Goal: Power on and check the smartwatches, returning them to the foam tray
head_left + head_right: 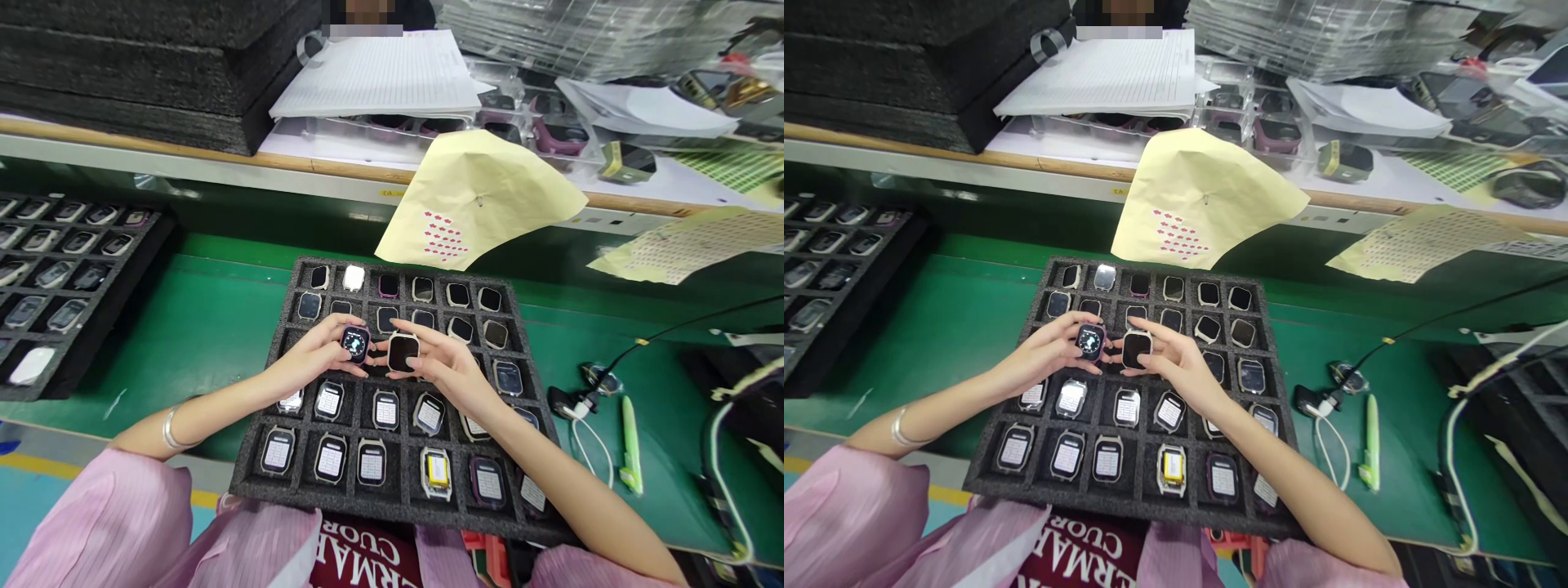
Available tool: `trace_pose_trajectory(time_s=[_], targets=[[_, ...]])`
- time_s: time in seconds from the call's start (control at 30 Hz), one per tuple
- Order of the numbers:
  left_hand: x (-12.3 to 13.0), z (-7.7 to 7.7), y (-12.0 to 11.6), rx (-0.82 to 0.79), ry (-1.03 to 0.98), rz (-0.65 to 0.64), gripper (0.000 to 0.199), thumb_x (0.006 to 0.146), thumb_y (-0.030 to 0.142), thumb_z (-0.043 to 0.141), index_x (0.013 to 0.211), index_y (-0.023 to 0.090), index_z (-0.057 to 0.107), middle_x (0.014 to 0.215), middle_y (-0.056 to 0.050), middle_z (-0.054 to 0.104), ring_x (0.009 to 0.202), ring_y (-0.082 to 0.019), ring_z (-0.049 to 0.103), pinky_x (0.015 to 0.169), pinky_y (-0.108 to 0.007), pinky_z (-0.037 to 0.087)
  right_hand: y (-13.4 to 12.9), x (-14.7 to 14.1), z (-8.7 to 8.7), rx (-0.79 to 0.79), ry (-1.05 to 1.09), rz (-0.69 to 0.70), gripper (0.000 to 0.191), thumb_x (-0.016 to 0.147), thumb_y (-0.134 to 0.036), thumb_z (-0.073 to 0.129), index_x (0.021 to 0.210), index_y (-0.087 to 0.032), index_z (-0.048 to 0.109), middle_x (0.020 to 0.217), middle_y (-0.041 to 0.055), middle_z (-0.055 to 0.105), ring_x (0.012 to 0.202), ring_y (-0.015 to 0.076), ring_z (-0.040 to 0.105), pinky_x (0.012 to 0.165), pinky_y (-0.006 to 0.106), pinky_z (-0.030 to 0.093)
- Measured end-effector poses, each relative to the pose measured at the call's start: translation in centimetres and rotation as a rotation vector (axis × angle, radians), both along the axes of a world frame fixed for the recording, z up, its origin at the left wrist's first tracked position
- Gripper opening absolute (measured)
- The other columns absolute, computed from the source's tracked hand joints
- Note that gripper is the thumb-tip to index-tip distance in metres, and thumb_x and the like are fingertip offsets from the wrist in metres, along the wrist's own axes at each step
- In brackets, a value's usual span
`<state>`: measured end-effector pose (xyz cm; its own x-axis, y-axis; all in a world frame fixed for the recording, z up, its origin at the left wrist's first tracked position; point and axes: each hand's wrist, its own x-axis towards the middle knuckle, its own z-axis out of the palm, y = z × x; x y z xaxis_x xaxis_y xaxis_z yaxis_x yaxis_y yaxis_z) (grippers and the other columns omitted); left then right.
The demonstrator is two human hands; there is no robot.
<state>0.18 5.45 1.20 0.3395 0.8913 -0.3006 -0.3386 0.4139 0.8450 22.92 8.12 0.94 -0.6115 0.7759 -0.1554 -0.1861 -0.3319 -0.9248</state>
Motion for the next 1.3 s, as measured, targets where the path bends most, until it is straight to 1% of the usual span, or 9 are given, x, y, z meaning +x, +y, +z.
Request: trace_pose_trajectory(time_s=[0.2, 0.33, 0.43, 0.53, 0.63, 0.8, 0.97, 1.2, 1.3], targets=[[0.1, -0.5, -0.2, 0.118, 0.027, -0.037, 0.036, 0.077, 0.011, 0.054, 0.111, 0.021, 0.051, 0.1, -0.004, 0.062, 0.091, -0.02, 0.064, 0.079, -0.04, 0.059, 0.0, 0.2, -0.2, 0.053, 0.009, 0.007, 0.045, 0.087, -0.015, 0.064, 0.131, -0.025, 0.056, 0.118, 0.0081, 0.068, 0.109, 0.0272, 0.065, 0.086, 0.045, 0.06], [0.3, -0.4, -0.3, 0.18, 0.122, -0.048, 0.04, 0.075, 0.01, 0.059, 0.112, 0.021, 0.048, 0.097, -0.003, 0.058, 0.09, -0.019, 0.062, 0.075, -0.035, 0.058, -0.1, 0.2, 0.0, 0.029, 0.023, 0.031, 0.046, 0.089, -0.017, 0.064, 0.133, -0.026, 0.054, 0.122, 0.0083, 0.066, 0.112, 0.0265, 0.063, 0.092, 0.047, 0.056], [0.4, -0.8, -0.3, 0.204, 0.239, -0.029, 0.044, 0.072, 0.011, 0.066, 0.111, 0.021, 0.047, 0.096, -0.001, 0.053, 0.078, -0.015, 0.059, 0.062, -0.026, 0.052, -0.2, 0.2, 0.1, 0.002, 0.039, 0.061, 0.047, 0.092, -0.022, 0.062, 0.136, -0.027, 0.051, 0.129, 0.0076, 0.062, 0.118, 0.0256, 0.059, 0.098, 0.049, 0.052], [0.4, -1.5, -0.3, 0.248, 0.348, -0.016, 0.04, 0.075, 0.017, 0.068, 0.11, 0.02, 0.049, 0.094, 0.0, 0.051, 0.07, -0.011, 0.051, 0.057, -0.023, 0.045, -0.3, 0.1, 0.0, 0.004, 0.023, 0.082, 0.047, 0.091, -0.024, 0.064, 0.136, -0.027, 0.051, 0.127, 0.0066, 0.063, 0.117, 0.0241, 0.06, 0.1, 0.049, 0.05], [0.3, -1.8, -0.5, 0.315, 0.434, -0.037, 0.033, 0.081, 0.021, 0.063, 0.111, 0.02, 0.05, 0.09, 0.0, 0.052, 0.072, -0.012, 0.051, 0.064, -0.026, 0.044, -0.3, 0.1, -0.2, 0.02, -0.015, 0.101, 0.045, 0.086, -0.022, 0.07, 0.129, -0.023, 0.059, 0.119, 0.0061, 0.067, 0.109, 0.0223, 0.064, 0.098, 0.046, 0.052], [0.2, -1.8, -0.7, 0.44, 0.53, -0.077, 0.03, 0.082, 0.016, 0.059, 0.11, 0.02, 0.052, 0.098, -0.003, 0.056, 0.092, -0.018, 0.054, 0.086, -0.032, 0.042, -0.1, 0.1, -0.4, 0.021, -0.057, 0.095, 0.04, 0.078, -0.019, 0.077, 0.117, -0.021, 0.068, 0.104, 0.0063, 0.072, 0.097, 0.021, 0.068, 0.089, 0.039, 0.056], [0.2, -1.7, -1.0, 0.472, 0.576, -0.073, 0.034, 0.085, 0.022, 0.059, 0.117, 0.021, 0.049, 0.104, -0.005, 0.056, 0.097, -0.02, 0.054, 0.086, -0.032, 0.044, 0.0, 0.1, 0.1, 0.048, -0.056, 0.066, 0.04, 0.076, -0.017, 0.078, 0.115, -0.022, 0.069, 0.105, 0.0065, 0.072, 0.096, 0.0193, 0.067, 0.084, 0.033, 0.056], [0.4, -1.2, -1.1, 0.525, 0.64, -0.133, 0.034, 0.085, 0.018, 0.054, 0.118, 0.021, 0.045, 0.098, -0.003, 0.057, 0.086, -0.018, 0.055, 0.08, -0.03, 0.043, -0.2, 0.1, 0.1, 0.053, -0.078, 0.056, 0.038, 0.075, -0.02, 0.08, 0.112, -0.019, 0.071, 0.101, 0.0084, 0.072, 0.094, 0.0217, 0.068, 0.083, 0.035, 0.057], [0.3, -1.1, -1.0, 0.547, 0.673, -0.136, 0.034, 0.086, 0.019, 0.052, 0.119, 0.02, 0.044, 0.103, -0.004, 0.058, 0.093, -0.019, 0.055, 0.084, -0.031, 0.043, -0.1, 0.1, 0.1, 0.057, -0.086, 0.046, 0.04, 0.073, -0.021, 0.081, 0.112, -0.019, 0.071, 0.103, 0.0084, 0.072, 0.096, 0.0225, 0.067, 0.083, 0.036, 0.057]])
